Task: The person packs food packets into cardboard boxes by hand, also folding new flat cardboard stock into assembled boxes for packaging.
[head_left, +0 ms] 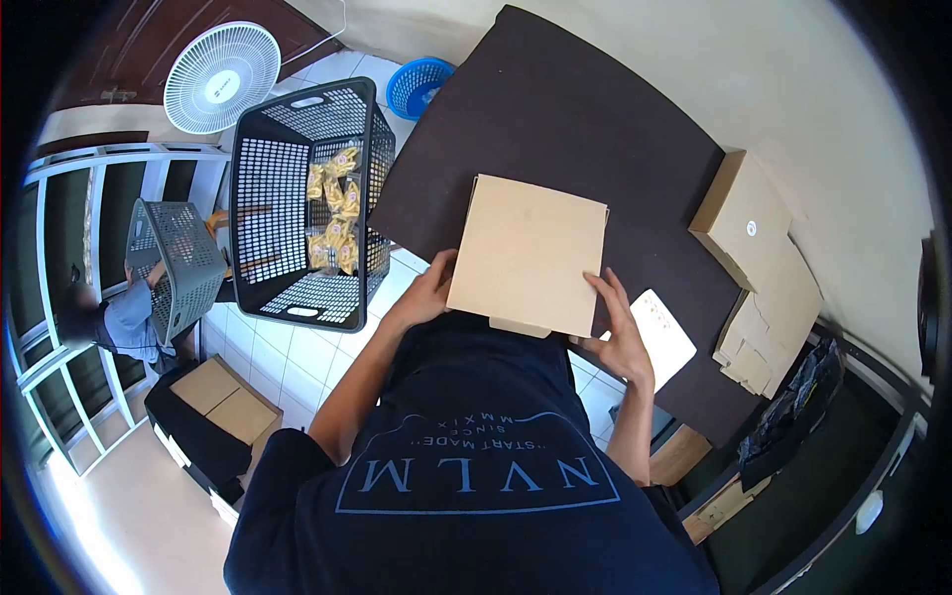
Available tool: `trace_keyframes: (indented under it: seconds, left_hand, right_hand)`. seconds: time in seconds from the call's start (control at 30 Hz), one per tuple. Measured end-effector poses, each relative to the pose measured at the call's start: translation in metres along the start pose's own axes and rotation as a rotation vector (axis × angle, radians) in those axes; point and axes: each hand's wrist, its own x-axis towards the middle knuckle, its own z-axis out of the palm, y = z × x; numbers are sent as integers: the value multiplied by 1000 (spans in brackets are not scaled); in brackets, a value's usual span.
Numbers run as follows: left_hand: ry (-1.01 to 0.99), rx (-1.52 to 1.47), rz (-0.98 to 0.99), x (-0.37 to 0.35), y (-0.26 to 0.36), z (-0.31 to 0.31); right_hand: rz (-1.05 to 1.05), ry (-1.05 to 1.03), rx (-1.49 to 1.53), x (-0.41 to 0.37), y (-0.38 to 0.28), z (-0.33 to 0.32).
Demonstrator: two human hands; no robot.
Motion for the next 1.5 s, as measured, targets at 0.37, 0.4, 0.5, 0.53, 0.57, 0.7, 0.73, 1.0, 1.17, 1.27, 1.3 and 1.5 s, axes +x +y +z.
trace_keyframes:
  seconds: [0.37,0.4,0.5,0.53,0.57,0.7,0.73,1.0,1.17,1.27,1.3,1.5]
  left_hand:
    - [44,-333,-13,64,21,-22]
    - [49,-298,15,74,26,-29]
    - [39,-180,-20,87,48,-53]
    - [23,-72,-15,88,54,-62]
    - [31,-75,-19,85,59,-66]
    - [-8,-231,91,76,75,-64]
    - [-5,-180,161,77,71,-60]
    - [116,-79,324,70,53,-36]
    - [214,-15,313,66,54,-27]
    - [261,15,323,64,53,-20]
    - [274,23,319,63,52,-19]
    - [309,69,329,63,41,-13]
  right_hand:
    - [-346,316,-61,86,9,13]
    - [-348,328,-89,98,3,11]
    - [-306,340,-175,109,-22,11]
    - [-269,355,-229,111,-31,11]
    - [-272,346,-229,110,-39,10]
    - [-319,311,-344,105,-49,14]
    - [-388,309,-356,103,-50,16]
    - [-448,414,-479,107,-35,45]
    - [-498,473,-448,105,-38,46]
    - [-503,466,-471,106,-33,49]
    - [-503,468,-471,106,-32,50]
    - [-502,468,-499,107,-23,57]
